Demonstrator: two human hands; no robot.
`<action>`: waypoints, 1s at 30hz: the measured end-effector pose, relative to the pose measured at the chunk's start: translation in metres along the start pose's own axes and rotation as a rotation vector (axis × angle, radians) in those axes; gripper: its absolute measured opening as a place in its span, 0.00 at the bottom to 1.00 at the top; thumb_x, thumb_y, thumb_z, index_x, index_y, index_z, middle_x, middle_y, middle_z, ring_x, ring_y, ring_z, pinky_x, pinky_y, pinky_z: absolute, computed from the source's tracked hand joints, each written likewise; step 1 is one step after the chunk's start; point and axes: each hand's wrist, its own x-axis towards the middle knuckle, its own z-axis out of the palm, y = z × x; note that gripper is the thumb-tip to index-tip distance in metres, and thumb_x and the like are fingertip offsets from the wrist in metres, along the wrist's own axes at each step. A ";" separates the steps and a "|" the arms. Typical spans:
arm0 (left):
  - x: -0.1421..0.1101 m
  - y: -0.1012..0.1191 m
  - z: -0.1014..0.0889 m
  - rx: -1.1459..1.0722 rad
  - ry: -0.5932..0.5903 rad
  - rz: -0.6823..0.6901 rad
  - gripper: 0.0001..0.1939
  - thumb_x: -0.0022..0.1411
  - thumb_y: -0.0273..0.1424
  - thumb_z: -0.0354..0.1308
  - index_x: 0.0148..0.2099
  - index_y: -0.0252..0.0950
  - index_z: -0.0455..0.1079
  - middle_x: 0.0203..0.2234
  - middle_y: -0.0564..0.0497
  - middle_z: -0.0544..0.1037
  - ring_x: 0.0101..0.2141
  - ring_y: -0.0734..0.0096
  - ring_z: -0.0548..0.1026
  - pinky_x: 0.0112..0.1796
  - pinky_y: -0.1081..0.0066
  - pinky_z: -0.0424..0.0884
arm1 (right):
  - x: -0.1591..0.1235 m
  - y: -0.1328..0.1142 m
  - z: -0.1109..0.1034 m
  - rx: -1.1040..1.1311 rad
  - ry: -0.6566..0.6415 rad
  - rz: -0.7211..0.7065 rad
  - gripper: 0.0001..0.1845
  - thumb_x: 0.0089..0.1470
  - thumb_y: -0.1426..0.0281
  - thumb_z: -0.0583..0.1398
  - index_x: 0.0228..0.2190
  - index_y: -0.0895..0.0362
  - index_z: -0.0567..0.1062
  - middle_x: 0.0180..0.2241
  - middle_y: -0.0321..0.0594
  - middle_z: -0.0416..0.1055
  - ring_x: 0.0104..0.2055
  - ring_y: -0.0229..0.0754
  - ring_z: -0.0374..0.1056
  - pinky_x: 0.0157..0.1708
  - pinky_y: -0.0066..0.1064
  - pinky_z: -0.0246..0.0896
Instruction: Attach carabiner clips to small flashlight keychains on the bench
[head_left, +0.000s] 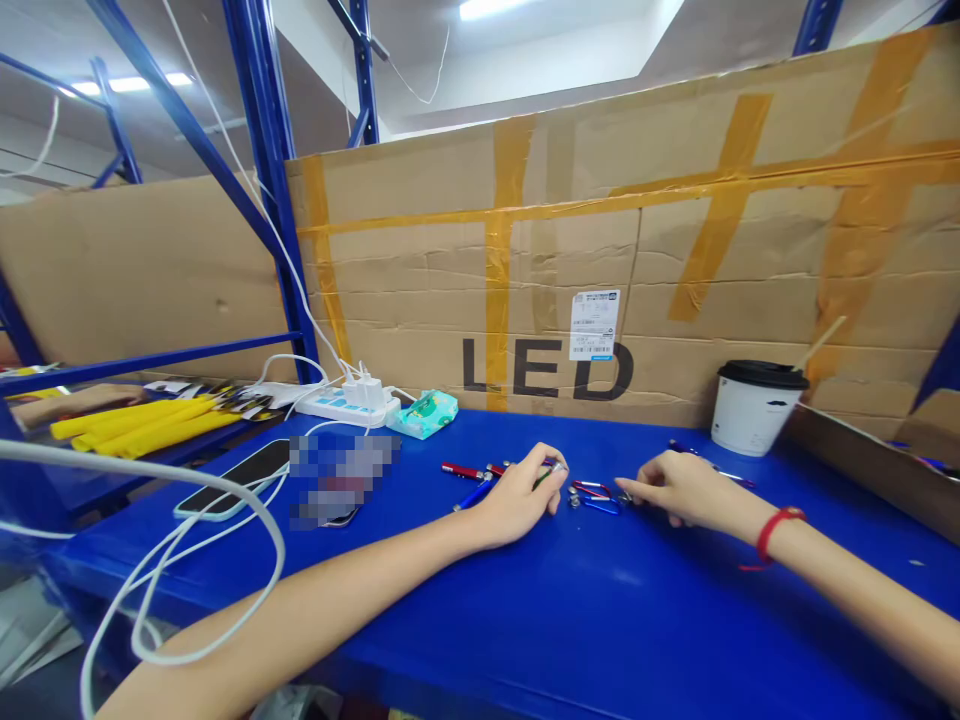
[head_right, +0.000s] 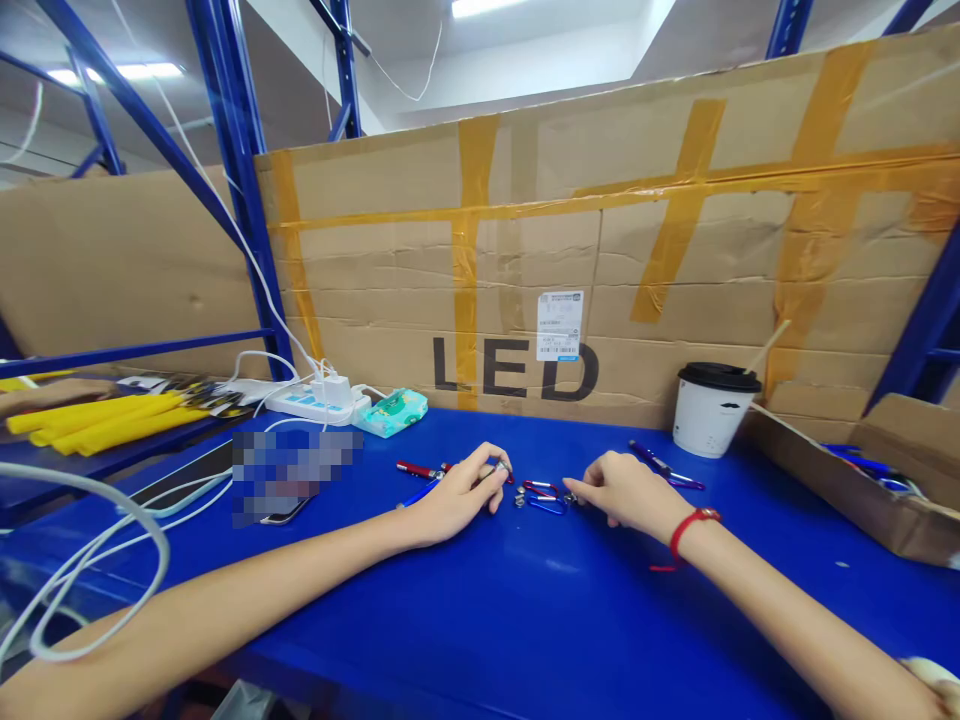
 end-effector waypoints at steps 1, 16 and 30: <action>0.000 -0.001 0.000 -0.009 0.016 0.000 0.06 0.65 0.32 0.42 0.41 0.36 0.56 0.19 0.58 0.63 0.24 0.77 0.63 0.30 0.75 0.58 | 0.001 0.001 0.002 0.001 0.011 -0.004 0.24 0.52 0.54 0.51 0.18 0.58 0.69 0.15 0.37 0.69 0.17 0.37 0.67 0.20 0.25 0.56; 0.000 -0.005 0.000 -0.037 0.029 0.000 0.07 0.64 0.34 0.42 0.41 0.36 0.56 0.19 0.59 0.63 0.23 0.77 0.63 0.30 0.75 0.58 | -0.010 -0.025 0.006 0.100 0.237 -0.213 0.24 0.57 0.56 0.45 0.23 0.56 0.71 0.23 0.38 0.72 0.22 0.38 0.65 0.24 0.27 0.54; -0.002 -0.004 0.002 0.042 0.049 0.073 0.09 0.65 0.37 0.39 0.41 0.37 0.53 0.16 0.60 0.65 0.21 0.77 0.64 0.28 0.76 0.59 | -0.015 -0.030 0.014 0.107 0.215 -0.468 0.10 0.51 0.71 0.52 0.34 0.52 0.72 0.34 0.35 0.70 0.24 0.33 0.63 0.27 0.27 0.57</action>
